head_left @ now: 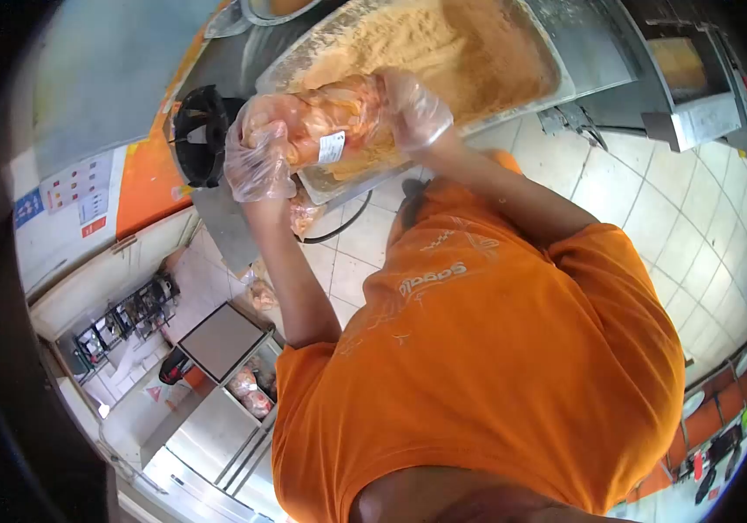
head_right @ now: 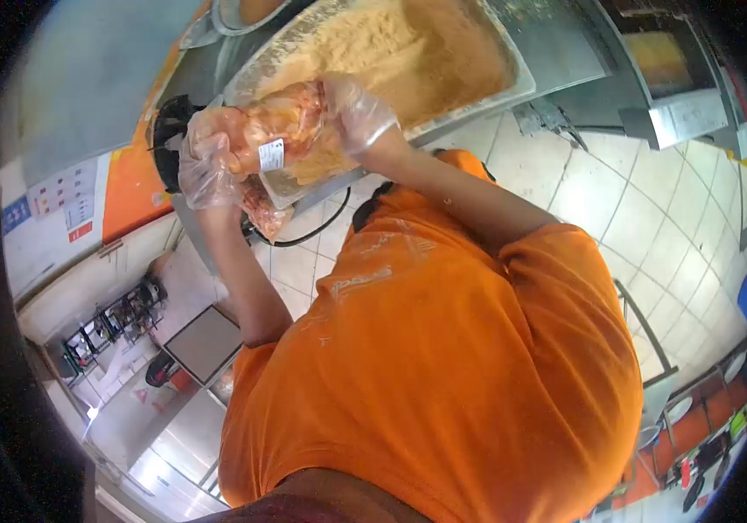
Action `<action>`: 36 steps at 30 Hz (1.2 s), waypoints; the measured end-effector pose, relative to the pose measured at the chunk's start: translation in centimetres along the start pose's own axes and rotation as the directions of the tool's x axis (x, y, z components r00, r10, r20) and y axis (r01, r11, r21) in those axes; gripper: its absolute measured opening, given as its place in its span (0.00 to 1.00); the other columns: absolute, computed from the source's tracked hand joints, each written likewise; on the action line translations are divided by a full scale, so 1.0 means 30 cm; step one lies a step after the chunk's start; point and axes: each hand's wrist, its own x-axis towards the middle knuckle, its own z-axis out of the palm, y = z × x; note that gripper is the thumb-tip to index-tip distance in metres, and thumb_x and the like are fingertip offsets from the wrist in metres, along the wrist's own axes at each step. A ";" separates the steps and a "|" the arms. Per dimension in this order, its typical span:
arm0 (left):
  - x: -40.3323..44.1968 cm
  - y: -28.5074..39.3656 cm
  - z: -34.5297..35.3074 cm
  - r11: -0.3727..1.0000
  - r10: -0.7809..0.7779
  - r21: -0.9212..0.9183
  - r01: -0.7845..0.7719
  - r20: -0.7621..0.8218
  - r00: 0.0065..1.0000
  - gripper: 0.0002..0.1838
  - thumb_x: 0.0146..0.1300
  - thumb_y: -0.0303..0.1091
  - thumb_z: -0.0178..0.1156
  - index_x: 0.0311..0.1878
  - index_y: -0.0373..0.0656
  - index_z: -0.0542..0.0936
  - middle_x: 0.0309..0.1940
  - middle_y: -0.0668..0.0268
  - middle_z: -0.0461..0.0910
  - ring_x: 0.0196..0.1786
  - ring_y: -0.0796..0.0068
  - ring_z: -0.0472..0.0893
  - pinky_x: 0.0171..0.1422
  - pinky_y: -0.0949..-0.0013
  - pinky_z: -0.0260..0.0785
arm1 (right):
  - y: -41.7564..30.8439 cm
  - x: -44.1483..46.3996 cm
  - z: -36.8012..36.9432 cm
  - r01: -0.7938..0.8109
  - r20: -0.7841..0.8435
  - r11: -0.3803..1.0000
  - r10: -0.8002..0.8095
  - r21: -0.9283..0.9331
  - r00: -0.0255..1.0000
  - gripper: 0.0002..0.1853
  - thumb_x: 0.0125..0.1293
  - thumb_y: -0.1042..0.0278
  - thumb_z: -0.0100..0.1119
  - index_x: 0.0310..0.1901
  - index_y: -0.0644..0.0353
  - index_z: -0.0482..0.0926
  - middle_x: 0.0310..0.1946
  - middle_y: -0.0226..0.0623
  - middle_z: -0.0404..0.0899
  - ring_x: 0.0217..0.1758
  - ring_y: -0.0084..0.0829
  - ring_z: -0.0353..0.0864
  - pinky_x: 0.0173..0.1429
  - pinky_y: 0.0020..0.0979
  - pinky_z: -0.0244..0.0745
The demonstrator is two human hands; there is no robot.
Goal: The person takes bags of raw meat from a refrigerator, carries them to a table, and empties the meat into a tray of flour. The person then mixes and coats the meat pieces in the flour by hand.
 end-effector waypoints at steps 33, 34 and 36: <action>0.054 -0.049 0.000 0.662 -0.389 -0.692 0.289 0.012 0.921 0.20 0.70 0.40 0.47 0.59 0.40 0.73 0.56 0.63 0.79 0.57 0.65 0.79 0.61 0.59 0.73 | -0.046 0.211 -0.106 -0.119 0.372 0.950 0.003 0.288 0.928 0.21 0.55 0.55 0.72 0.39 0.66 0.81 0.33 0.41 0.84 0.37 0.30 0.83 0.42 0.30 0.77; 0.054 -0.057 -0.001 0.693 -0.358 -0.675 0.254 -0.016 0.933 0.22 0.71 0.40 0.45 0.61 0.38 0.72 0.57 0.61 0.78 0.58 0.63 0.78 0.63 0.59 0.72 | -0.043 0.204 -0.098 -0.132 0.374 0.936 0.000 0.327 0.928 0.20 0.55 0.59 0.72 0.41 0.68 0.80 0.35 0.40 0.84 0.38 0.28 0.82 0.43 0.29 0.77; 0.055 -0.062 -0.003 0.710 -0.401 -0.656 0.255 -0.079 0.913 0.21 0.71 0.40 0.44 0.61 0.38 0.72 0.57 0.61 0.78 0.58 0.63 0.79 0.62 0.59 0.73 | -0.057 0.195 -0.086 -0.139 0.367 0.928 0.003 0.344 0.930 0.18 0.57 0.65 0.70 0.45 0.66 0.78 0.37 0.36 0.82 0.39 0.24 0.80 0.44 0.27 0.76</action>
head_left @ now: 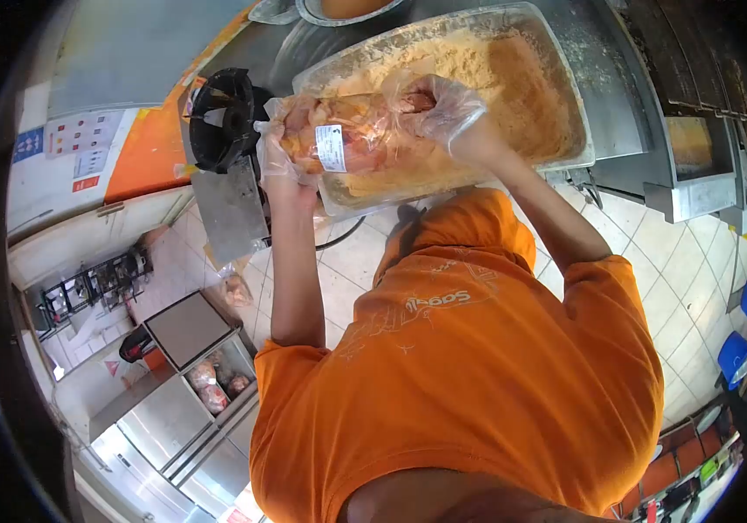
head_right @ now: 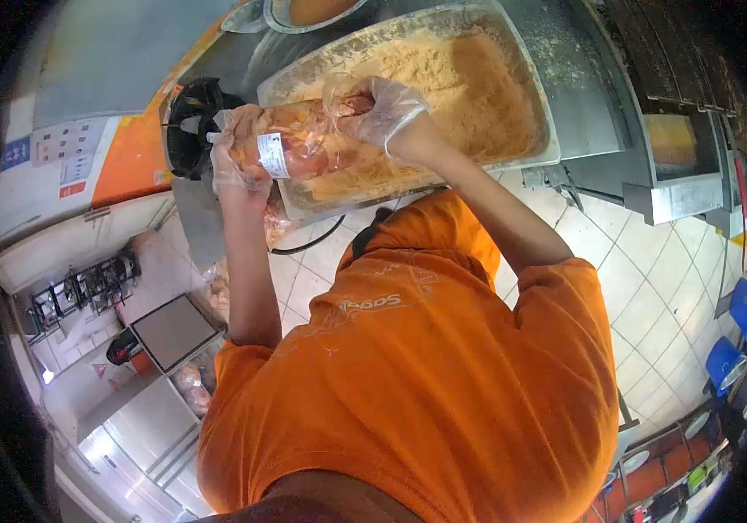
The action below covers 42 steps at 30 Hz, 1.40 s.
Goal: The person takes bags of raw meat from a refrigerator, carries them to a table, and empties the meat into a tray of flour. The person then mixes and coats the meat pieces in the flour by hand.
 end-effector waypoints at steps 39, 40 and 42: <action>-0.100 -0.197 -0.040 0.959 -0.022 -0.283 0.025 0.012 1.000 0.26 0.77 0.45 0.36 0.70 0.41 0.63 0.69 0.65 0.67 0.68 0.63 0.69 0.73 0.59 0.61 | -0.113 0.091 0.025 0.279 -0.175 0.880 -0.366 -0.384 0.914 0.11 0.63 0.76 0.60 0.47 0.59 0.81 0.39 0.45 0.81 0.41 0.40 0.82 0.46 0.35 0.79; -0.095 -0.202 -0.033 0.956 -0.017 -0.291 0.022 0.019 1.000 0.26 0.77 0.45 0.36 0.70 0.41 0.63 0.69 0.65 0.67 0.68 0.63 0.69 0.73 0.59 0.61 | -0.099 0.078 0.036 0.344 -0.185 0.797 -0.485 -0.497 0.855 0.13 0.61 0.76 0.62 0.48 0.56 0.81 0.40 0.47 0.80 0.43 0.45 0.81 0.47 0.37 0.78; -0.085 -0.205 -0.018 0.940 0.084 -0.327 -0.101 -0.066 0.994 0.21 0.75 0.42 0.41 0.64 0.43 0.70 0.61 0.64 0.74 0.61 0.64 0.76 0.63 0.59 0.73 | -0.154 0.026 0.056 0.385 -0.203 0.674 -0.622 -0.631 0.756 0.14 0.58 0.71 0.65 0.47 0.54 0.82 0.43 0.49 0.78 0.45 0.47 0.80 0.47 0.40 0.77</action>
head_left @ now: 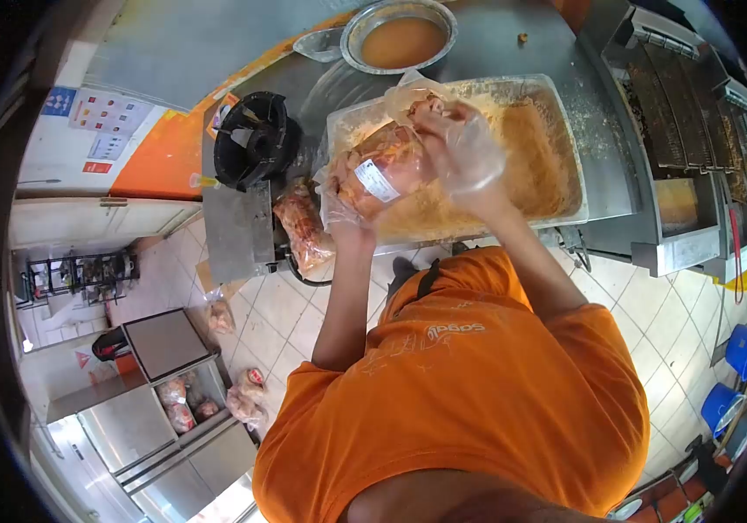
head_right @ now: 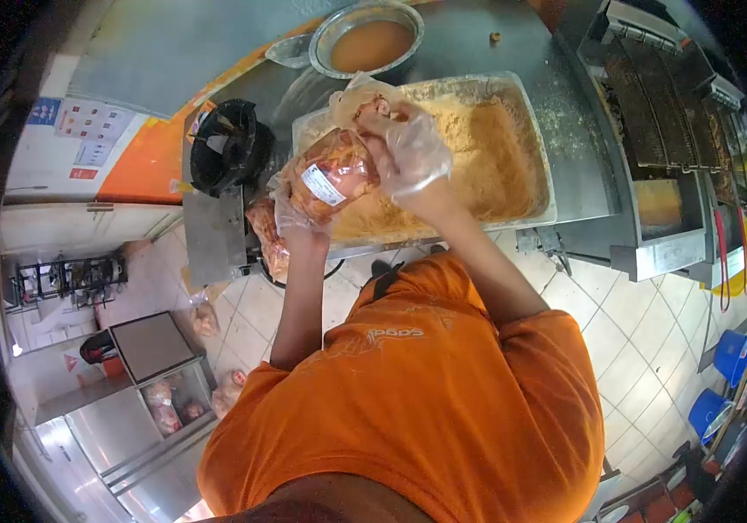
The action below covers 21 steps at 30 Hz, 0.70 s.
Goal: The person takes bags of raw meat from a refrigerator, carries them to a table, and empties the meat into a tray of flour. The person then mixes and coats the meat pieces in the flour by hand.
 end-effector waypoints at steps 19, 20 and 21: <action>0.017 -0.082 -0.084 0.921 0.147 0.279 -0.270 0.394 0.907 0.34 0.60 0.40 0.63 0.67 0.41 0.64 0.65 0.59 0.68 0.66 0.65 0.70 0.61 0.65 0.69 | -0.034 0.213 0.025 -0.728 0.516 0.423 0.518 0.539 0.683 0.10 0.73 0.67 0.54 0.48 0.62 0.79 0.25 0.29 0.77 0.25 0.17 0.73 0.27 0.21 0.67; 0.021 -0.026 -0.028 0.810 0.124 0.501 -0.306 0.363 0.923 0.40 0.57 0.46 0.67 0.69 0.43 0.61 0.67 0.58 0.67 0.68 0.63 0.68 0.66 0.62 0.65 | -0.044 0.226 0.007 -0.642 0.523 0.616 0.398 0.457 0.754 0.09 0.72 0.67 0.54 0.47 0.63 0.79 0.25 0.30 0.78 0.25 0.18 0.75 0.28 0.23 0.70; 0.035 0.027 0.028 0.810 0.130 0.498 -0.310 0.363 0.923 0.40 0.57 0.46 0.67 0.69 0.43 0.61 0.67 0.58 0.67 0.68 0.63 0.68 0.66 0.62 0.65 | -0.050 0.229 -0.006 -0.510 0.542 0.776 0.266 0.370 0.797 0.09 0.72 0.67 0.54 0.46 0.63 0.79 0.25 0.32 0.79 0.26 0.20 0.76 0.29 0.25 0.72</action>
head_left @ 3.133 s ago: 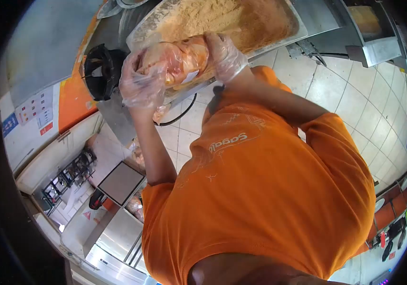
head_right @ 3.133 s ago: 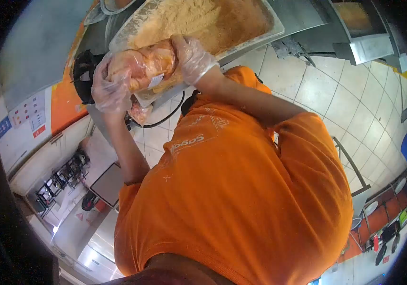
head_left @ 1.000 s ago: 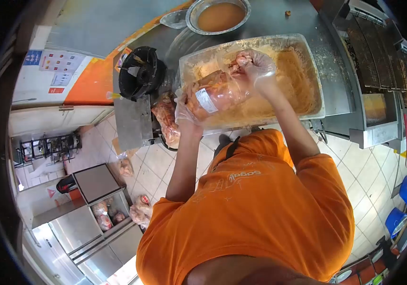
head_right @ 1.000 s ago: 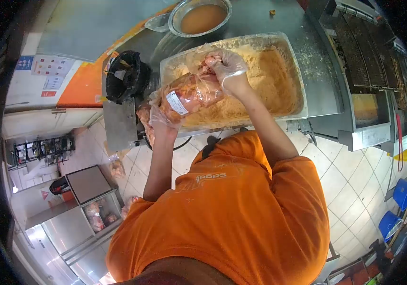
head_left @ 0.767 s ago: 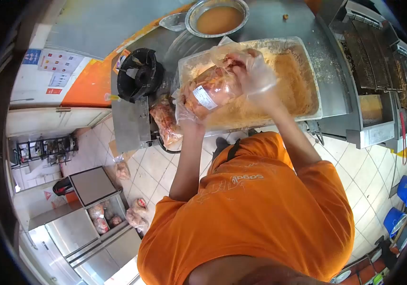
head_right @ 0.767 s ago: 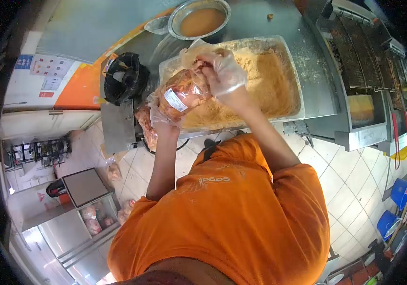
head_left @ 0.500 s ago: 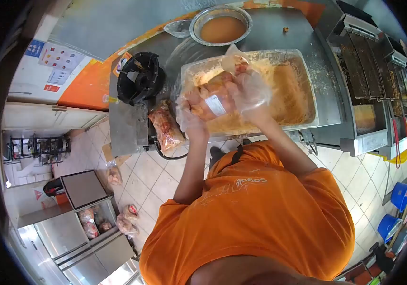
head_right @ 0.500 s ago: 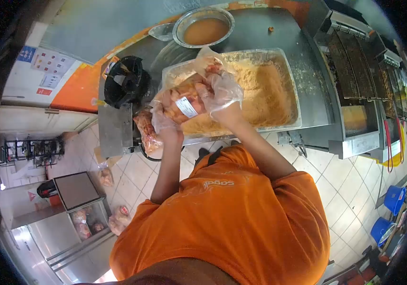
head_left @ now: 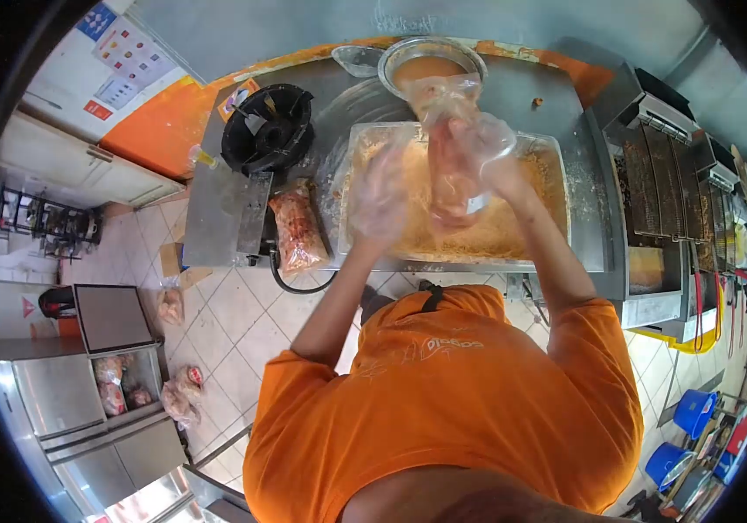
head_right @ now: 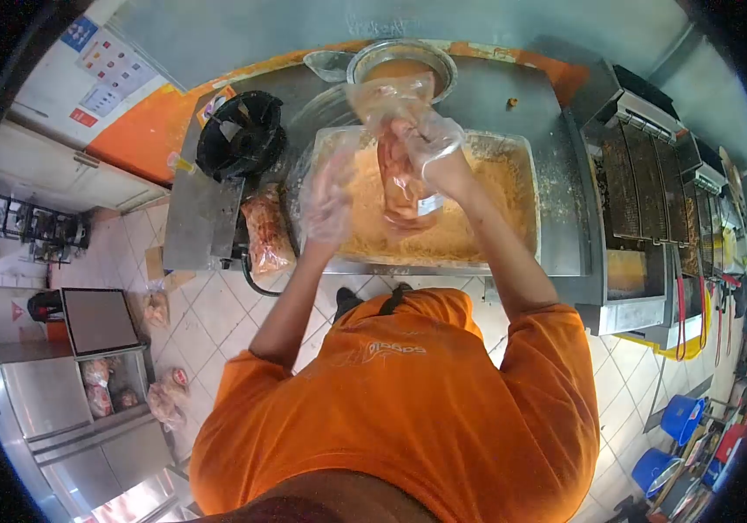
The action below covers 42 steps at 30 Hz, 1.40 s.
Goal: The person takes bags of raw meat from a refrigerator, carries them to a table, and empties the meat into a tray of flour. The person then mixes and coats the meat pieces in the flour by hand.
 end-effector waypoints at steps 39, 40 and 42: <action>0.202 0.485 0.176 0.182 -0.493 0.114 -0.977 0.870 0.010 0.19 0.65 0.40 0.59 0.58 0.49 0.78 0.54 0.57 0.79 0.59 0.57 0.75 0.68 0.54 0.62 | -0.030 -0.171 -0.280 0.849 0.608 0.435 -0.598 -0.301 0.522 0.17 0.67 0.52 0.52 0.27 0.55 0.76 0.26 0.39 0.79 0.30 0.44 0.80 0.32 0.43 0.75; 0.189 0.532 0.194 0.163 -0.476 0.096 -0.982 0.879 0.007 0.20 0.65 0.40 0.59 0.59 0.49 0.78 0.55 0.57 0.79 0.60 0.58 0.75 0.68 0.55 0.62 | -0.044 -0.179 -0.294 0.849 0.678 0.417 -0.523 -0.326 0.517 0.17 0.67 0.52 0.52 0.28 0.56 0.76 0.28 0.38 0.78 0.31 0.43 0.80 0.34 0.42 0.76; 0.159 0.607 0.235 0.147 -0.439 0.071 -0.987 0.898 -0.001 0.21 0.64 0.40 0.61 0.60 0.49 0.77 0.56 0.57 0.78 0.61 0.59 0.75 0.68 0.56 0.63 | -0.001 -0.179 -0.294 0.870 0.615 0.406 -0.619 -0.281 0.488 0.16 0.68 0.53 0.51 0.29 0.56 0.76 0.29 0.38 0.77 0.34 0.41 0.79 0.37 0.41 0.76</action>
